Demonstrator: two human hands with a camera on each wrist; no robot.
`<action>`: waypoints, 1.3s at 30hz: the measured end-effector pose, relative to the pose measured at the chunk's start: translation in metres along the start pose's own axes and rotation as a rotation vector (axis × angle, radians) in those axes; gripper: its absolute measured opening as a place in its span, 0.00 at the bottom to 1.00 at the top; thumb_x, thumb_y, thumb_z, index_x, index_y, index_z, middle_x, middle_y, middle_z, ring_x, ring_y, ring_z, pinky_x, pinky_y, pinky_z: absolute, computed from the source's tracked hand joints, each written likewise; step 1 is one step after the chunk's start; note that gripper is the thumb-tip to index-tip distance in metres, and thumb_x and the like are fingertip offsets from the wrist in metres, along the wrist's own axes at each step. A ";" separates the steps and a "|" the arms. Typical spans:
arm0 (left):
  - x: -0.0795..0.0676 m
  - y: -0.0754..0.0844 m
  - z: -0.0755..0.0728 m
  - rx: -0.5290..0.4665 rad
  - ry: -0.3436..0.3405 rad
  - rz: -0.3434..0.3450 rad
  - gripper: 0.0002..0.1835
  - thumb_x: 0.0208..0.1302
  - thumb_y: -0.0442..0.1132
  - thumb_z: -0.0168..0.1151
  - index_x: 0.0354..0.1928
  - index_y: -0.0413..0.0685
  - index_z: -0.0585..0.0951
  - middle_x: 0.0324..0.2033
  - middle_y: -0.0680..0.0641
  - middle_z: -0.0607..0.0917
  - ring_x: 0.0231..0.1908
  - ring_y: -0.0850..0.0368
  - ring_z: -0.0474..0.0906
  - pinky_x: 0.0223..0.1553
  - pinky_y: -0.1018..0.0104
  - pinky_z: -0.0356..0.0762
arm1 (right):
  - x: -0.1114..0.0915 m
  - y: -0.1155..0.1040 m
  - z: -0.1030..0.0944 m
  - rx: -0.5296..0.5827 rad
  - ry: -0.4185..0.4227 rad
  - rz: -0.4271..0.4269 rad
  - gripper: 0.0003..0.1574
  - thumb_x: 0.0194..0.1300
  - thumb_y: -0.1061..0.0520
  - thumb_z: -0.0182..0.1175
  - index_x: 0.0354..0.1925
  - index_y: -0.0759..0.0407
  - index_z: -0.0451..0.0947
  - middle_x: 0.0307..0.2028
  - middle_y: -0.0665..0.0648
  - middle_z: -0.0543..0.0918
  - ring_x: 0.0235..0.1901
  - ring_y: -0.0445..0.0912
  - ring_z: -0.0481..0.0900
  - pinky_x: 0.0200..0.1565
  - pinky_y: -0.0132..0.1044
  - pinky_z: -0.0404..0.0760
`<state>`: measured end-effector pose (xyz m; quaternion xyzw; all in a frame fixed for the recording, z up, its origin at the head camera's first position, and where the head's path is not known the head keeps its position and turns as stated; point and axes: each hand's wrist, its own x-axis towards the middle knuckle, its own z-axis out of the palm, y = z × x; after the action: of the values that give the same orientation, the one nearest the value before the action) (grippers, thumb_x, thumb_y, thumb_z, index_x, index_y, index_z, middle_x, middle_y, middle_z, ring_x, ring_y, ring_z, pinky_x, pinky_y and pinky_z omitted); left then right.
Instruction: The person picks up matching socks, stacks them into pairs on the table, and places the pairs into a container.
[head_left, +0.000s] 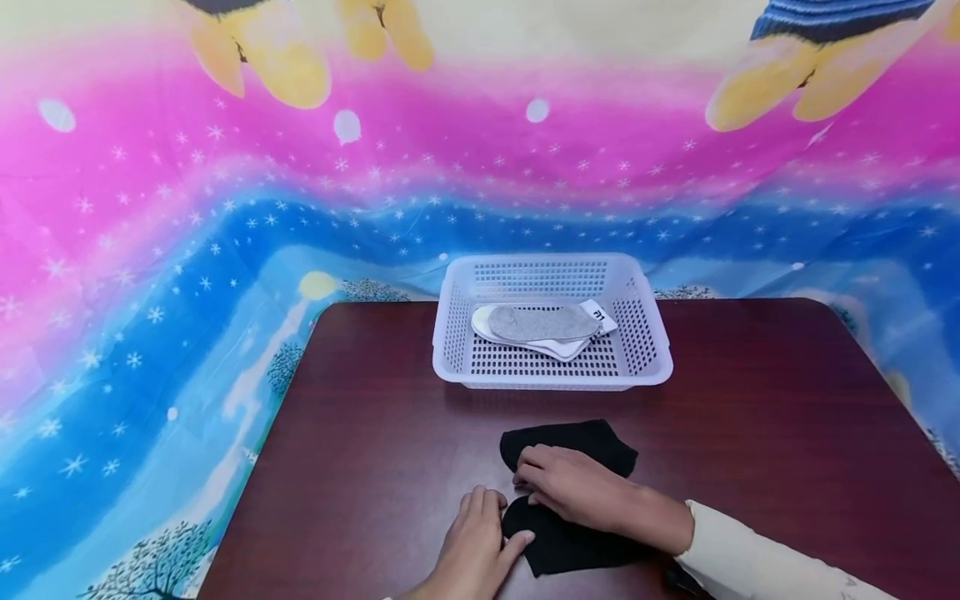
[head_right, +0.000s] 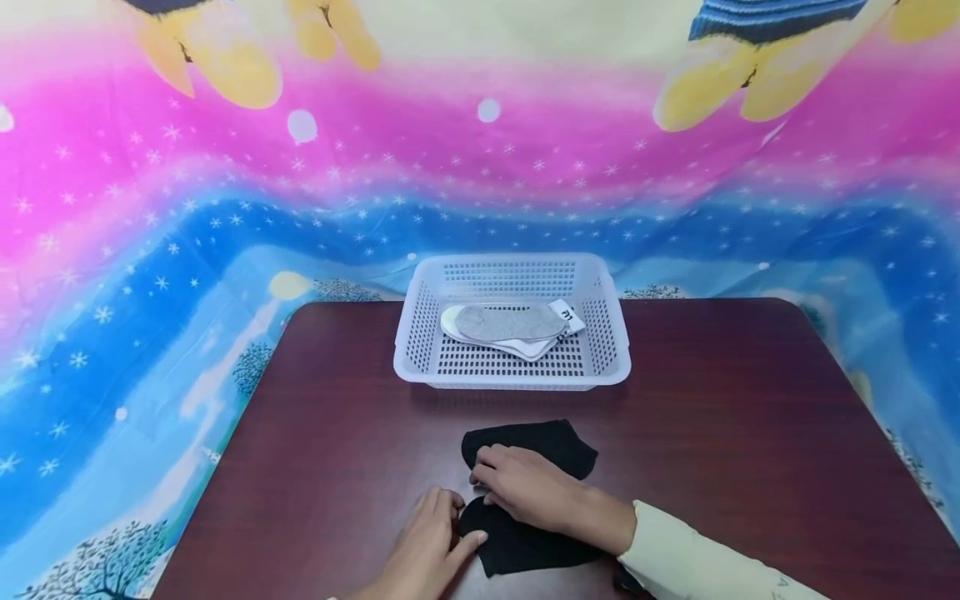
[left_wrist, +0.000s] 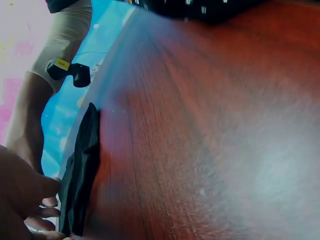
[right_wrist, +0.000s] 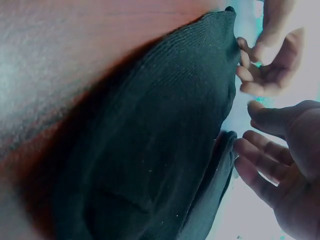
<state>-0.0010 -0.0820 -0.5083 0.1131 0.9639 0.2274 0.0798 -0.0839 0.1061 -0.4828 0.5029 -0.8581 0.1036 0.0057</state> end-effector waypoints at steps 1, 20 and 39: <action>0.003 0.002 0.002 0.027 0.010 0.015 0.24 0.61 0.58 0.62 0.45 0.47 0.72 0.37 0.52 0.69 0.38 0.58 0.66 0.38 0.63 0.72 | -0.001 0.001 0.000 -0.004 0.004 0.010 0.12 0.63 0.52 0.64 0.45 0.48 0.78 0.42 0.44 0.74 0.39 0.35 0.71 0.43 0.32 0.77; 0.020 0.022 -0.015 -0.352 0.027 0.027 0.10 0.62 0.39 0.63 0.38 0.54 0.69 0.36 0.57 0.67 0.35 0.66 0.68 0.36 0.72 0.68 | -0.023 0.011 -0.010 0.524 -0.077 0.279 0.18 0.59 0.53 0.67 0.49 0.48 0.78 0.43 0.41 0.78 0.42 0.33 0.75 0.46 0.31 0.78; 0.017 0.015 0.002 -1.035 0.048 -0.056 0.34 0.56 0.43 0.71 0.59 0.46 0.63 0.50 0.47 0.76 0.46 0.62 0.75 0.48 0.73 0.72 | -0.025 0.008 -0.025 0.694 0.120 0.296 0.05 0.57 0.47 0.68 0.29 0.40 0.79 0.20 0.37 0.73 0.21 0.29 0.68 0.24 0.24 0.72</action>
<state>-0.0143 -0.0639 -0.5045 0.0279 0.7296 0.6746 0.1091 -0.0807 0.1358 -0.4623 0.3387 -0.8334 0.4169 -0.1298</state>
